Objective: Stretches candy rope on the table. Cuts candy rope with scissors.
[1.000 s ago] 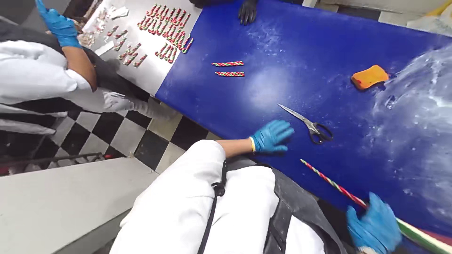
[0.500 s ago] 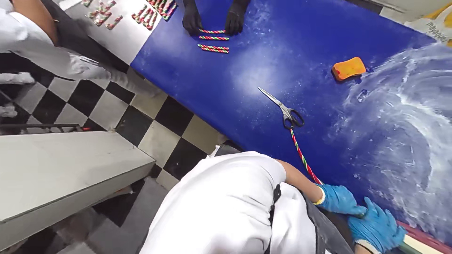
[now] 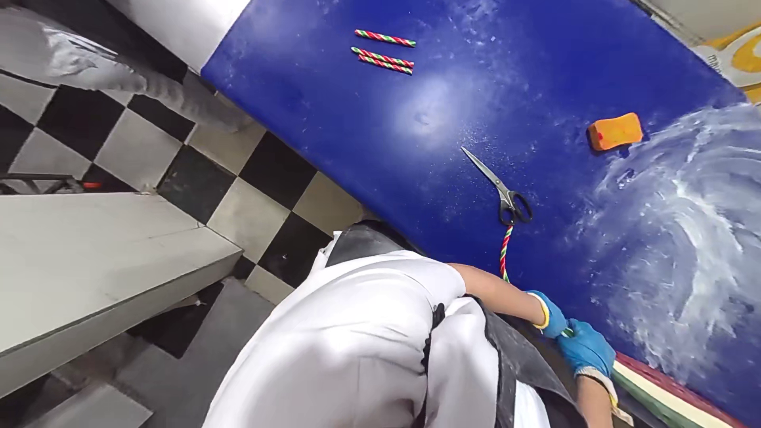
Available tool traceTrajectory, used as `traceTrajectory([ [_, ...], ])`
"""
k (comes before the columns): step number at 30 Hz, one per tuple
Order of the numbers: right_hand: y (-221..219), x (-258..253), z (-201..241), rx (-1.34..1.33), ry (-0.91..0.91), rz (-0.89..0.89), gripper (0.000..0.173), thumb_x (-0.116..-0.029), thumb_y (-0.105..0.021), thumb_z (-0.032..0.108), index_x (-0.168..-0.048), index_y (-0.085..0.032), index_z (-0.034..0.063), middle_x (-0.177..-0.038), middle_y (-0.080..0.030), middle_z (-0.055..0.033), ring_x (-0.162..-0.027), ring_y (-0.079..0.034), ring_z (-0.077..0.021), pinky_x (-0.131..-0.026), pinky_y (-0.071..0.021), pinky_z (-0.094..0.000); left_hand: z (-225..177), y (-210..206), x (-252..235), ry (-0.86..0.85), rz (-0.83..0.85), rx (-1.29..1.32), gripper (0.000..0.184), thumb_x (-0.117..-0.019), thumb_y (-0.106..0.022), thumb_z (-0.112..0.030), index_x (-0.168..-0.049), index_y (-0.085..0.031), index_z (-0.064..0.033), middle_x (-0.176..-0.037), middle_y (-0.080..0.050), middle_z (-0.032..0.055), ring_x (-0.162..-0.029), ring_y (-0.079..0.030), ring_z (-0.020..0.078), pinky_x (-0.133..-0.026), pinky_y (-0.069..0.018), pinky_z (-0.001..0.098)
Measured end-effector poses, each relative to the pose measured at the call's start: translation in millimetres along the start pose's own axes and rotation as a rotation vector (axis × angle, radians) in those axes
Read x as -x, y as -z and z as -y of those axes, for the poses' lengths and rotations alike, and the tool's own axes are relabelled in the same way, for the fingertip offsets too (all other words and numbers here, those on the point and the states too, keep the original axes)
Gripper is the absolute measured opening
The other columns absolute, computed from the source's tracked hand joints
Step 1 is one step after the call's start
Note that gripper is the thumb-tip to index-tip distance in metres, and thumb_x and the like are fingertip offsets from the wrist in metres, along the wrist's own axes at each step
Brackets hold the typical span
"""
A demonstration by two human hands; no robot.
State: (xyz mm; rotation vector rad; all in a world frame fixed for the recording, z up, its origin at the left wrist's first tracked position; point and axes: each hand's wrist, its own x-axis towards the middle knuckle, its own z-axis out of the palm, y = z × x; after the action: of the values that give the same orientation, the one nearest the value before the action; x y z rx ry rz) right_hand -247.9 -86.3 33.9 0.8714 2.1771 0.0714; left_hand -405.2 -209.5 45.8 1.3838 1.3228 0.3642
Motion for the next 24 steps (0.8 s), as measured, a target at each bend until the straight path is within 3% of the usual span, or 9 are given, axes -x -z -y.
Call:
traceTrajectory([
  [8,4,-4,11,0.076,-0.085,0.036,0.029,-0.0774,-0.080,0.025,-0.105,-0.075,0.0175,-0.114,-0.074,-0.0135,-0.110,-0.068,-0.0381,-0.083,-0.0527,-0.0645,46,24,129,0.000,0.028,-0.159,0.044,-0.1063,-0.049,-0.041,-0.115,-0.071,-0.0048,-0.116,-0.072,0.0177,-0.113,-0.067,0.0364,-0.089,-0.0525,0.0632],
  [13,2,-9,6,0.065,-0.065,0.067,0.034,-0.0786,-0.079,0.029,-0.110,-0.074,0.0179,-0.118,-0.073,-0.0145,-0.112,-0.068,-0.0390,-0.085,-0.0524,-0.0657,108,52,230,0.034,-0.034,-0.069,0.047,-0.1074,-0.047,-0.044,-0.115,-0.072,-0.0052,-0.114,-0.072,0.0185,-0.114,-0.066,0.0361,-0.095,-0.0494,0.0633],
  [16,3,-10,4,0.029,-0.042,0.071,0.031,-0.0775,-0.079,0.029,-0.106,-0.075,0.0178,-0.112,-0.074,-0.0151,-0.108,-0.069,-0.0393,-0.083,-0.0521,-0.0666,169,76,306,0.174,-0.026,0.121,0.044,-0.1086,-0.047,-0.039,-0.118,-0.072,-0.0033,-0.110,-0.073,0.0171,-0.106,-0.068,0.0313,-0.096,-0.0500,0.0589],
  [18,6,-12,3,0.018,-0.012,0.070,0.031,-0.0785,-0.079,0.030,-0.106,-0.075,0.0168,-0.112,-0.074,-0.0161,-0.108,-0.068,-0.0402,-0.083,-0.0517,-0.0672,207,91,367,0.392,-0.050,0.193,0.040,-0.1086,-0.048,-0.036,-0.116,-0.072,-0.0048,-0.106,-0.072,0.0143,-0.099,-0.068,0.0274,-0.092,-0.0513,0.0543],
  [19,7,-12,4,0.020,0.006,0.064,0.032,-0.0791,-0.079,0.030,-0.108,-0.075,0.0169,-0.113,-0.073,-0.0165,-0.110,-0.068,-0.0409,-0.084,-0.0515,-0.0676,222,93,396,0.547,-0.096,0.146,0.038,-0.1077,-0.049,-0.036,-0.111,-0.073,-0.0062,-0.101,-0.072,0.0139,-0.094,-0.068,0.0278,-0.086,-0.0524,0.0538],
  [20,8,-10,3,0.019,0.024,0.065,0.034,-0.0800,-0.079,0.030,-0.110,-0.075,0.0162,-0.116,-0.073,-0.0172,-0.112,-0.067,-0.0421,-0.085,-0.0511,-0.0687,229,93,421,0.748,-0.152,0.051,0.038,-0.1071,-0.050,-0.036,-0.110,-0.074,-0.0069,-0.105,-0.073,0.0171,-0.098,-0.070,0.0339,-0.087,-0.0536,0.0596],
  [22,9,-4,3,0.009,0.047,0.064,0.035,-0.0797,-0.079,0.031,-0.110,-0.075,0.0144,-0.117,-0.072,-0.0186,-0.112,-0.066,-0.0433,-0.086,-0.0506,-0.0696,227,77,442,1.086,-0.463,-0.140,0.031,-0.1024,-0.055,-0.031,-0.108,-0.073,-0.0072,-0.110,-0.072,0.0224,-0.105,-0.069,0.0444,-0.085,-0.0531,0.0687],
  [23,10,-2,3,0.002,0.057,0.062,0.035,-0.0794,-0.080,0.031,-0.109,-0.075,0.0138,-0.116,-0.072,-0.0193,-0.112,-0.066,-0.0438,-0.086,-0.0503,-0.0698,219,62,436,1.094,-0.655,-0.241,0.028,-0.1011,-0.055,-0.029,-0.112,-0.071,-0.0084,-0.113,-0.070,0.0213,-0.107,-0.068,0.0440,-0.085,-0.0539,0.0671],
  [24,12,-1,4,-0.009,0.064,0.061,0.034,-0.0791,-0.080,0.030,-0.108,-0.075,0.0132,-0.115,-0.072,-0.0198,-0.111,-0.065,-0.0444,-0.086,-0.0499,-0.0699,210,42,419,1.000,-0.783,-0.305,0.037,-0.1043,-0.050,-0.035,-0.127,-0.066,-0.0089,-0.125,-0.066,0.0208,-0.117,-0.064,0.0424,-0.093,-0.0523,0.0642],
])
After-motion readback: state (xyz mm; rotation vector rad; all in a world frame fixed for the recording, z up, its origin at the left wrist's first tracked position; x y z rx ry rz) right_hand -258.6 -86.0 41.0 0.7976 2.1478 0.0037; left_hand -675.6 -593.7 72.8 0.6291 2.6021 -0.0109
